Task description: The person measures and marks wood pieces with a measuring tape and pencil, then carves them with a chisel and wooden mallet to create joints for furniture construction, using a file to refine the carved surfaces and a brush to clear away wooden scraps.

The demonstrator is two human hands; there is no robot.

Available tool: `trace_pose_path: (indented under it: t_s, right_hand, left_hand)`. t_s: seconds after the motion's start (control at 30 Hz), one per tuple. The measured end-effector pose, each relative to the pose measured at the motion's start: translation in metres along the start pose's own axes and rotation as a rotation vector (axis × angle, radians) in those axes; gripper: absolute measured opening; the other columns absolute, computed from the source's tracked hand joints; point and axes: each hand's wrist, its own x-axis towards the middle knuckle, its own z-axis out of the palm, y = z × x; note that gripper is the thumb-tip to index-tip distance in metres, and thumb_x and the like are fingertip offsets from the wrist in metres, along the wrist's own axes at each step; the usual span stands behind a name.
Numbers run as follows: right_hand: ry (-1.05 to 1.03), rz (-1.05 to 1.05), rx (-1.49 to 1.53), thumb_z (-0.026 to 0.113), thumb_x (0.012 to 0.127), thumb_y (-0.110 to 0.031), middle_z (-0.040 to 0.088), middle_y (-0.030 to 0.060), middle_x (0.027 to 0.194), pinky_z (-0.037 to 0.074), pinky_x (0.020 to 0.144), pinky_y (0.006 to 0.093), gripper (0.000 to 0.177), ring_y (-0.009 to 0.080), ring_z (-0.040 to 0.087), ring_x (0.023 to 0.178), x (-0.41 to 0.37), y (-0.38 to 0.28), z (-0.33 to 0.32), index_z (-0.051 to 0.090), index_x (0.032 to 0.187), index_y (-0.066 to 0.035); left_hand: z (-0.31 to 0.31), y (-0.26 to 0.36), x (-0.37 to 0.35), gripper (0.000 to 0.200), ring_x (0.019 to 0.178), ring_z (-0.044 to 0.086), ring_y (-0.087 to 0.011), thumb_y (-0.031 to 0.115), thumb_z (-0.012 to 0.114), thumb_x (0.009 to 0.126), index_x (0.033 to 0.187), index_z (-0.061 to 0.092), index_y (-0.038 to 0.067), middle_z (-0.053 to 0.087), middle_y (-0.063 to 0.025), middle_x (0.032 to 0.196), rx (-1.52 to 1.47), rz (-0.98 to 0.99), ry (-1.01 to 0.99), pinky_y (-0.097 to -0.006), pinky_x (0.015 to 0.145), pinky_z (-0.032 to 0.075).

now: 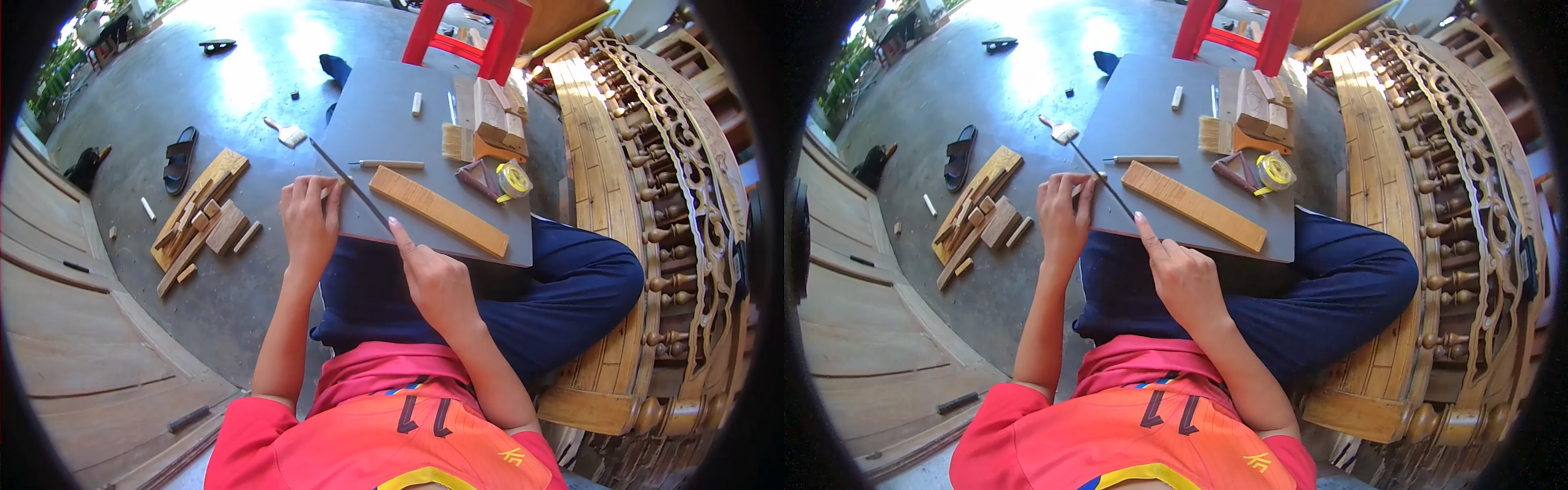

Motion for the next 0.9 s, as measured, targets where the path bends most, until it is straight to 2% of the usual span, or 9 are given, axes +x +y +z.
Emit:
trace_pose_path:
  t_s: [0.53, 0.63, 0.9]
  right_hand:
    - [-0.018, -0.024, 0.009, 0.070, 0.096, -0.006, 0.061, 0.0090, 0.079, 0.057, 0.068, 0.0418, 0.073, 0.0268, 0.067, 0.068, -0.0024, -0.0033, -0.0023, 0.048, 0.165, -0.014]
    - [-0.016, -0.022, -0.004, 0.070, 0.097, -0.007, 0.061, 0.0091, 0.079, 0.057, 0.068, 0.0417, 0.072, 0.0266, 0.068, 0.068, -0.0007, -0.0035, -0.0025, 0.048, 0.165, -0.014]
    - [-0.004, -0.027, -0.011, 0.069, 0.097, -0.007, 0.061, 0.0086, 0.080, 0.057, 0.068, 0.0414, 0.072, 0.0262, 0.068, 0.069, 0.0017, -0.0041, 0.0026, 0.048, 0.165, -0.014]
  left_hand:
    - [0.0007, -0.0028, -0.0015, 0.011, 0.107, 0.061, -0.0326, 0.020, 0.071, 0.103, 0.108, 0.073, 0.010, 0.069, -0.0086, 0.108, -0.007, 0.010, 0.010, -0.0465, 0.094, 0.046]
    - [-0.0022, 0.0008, -0.0003, 0.014, 0.105, 0.062, -0.0337, 0.019, 0.072, 0.103, 0.108, 0.075, 0.006, 0.070, -0.0113, 0.109, 0.002, 0.009, 0.004, -0.0461, 0.094, 0.048]
    - [-0.0033, 0.0030, 0.0001, 0.013, 0.105, 0.062, -0.0335, 0.018, 0.072, 0.103, 0.109, 0.075, 0.007, 0.070, -0.0113, 0.109, 0.000, 0.001, -0.001, -0.0457, 0.094, 0.048]
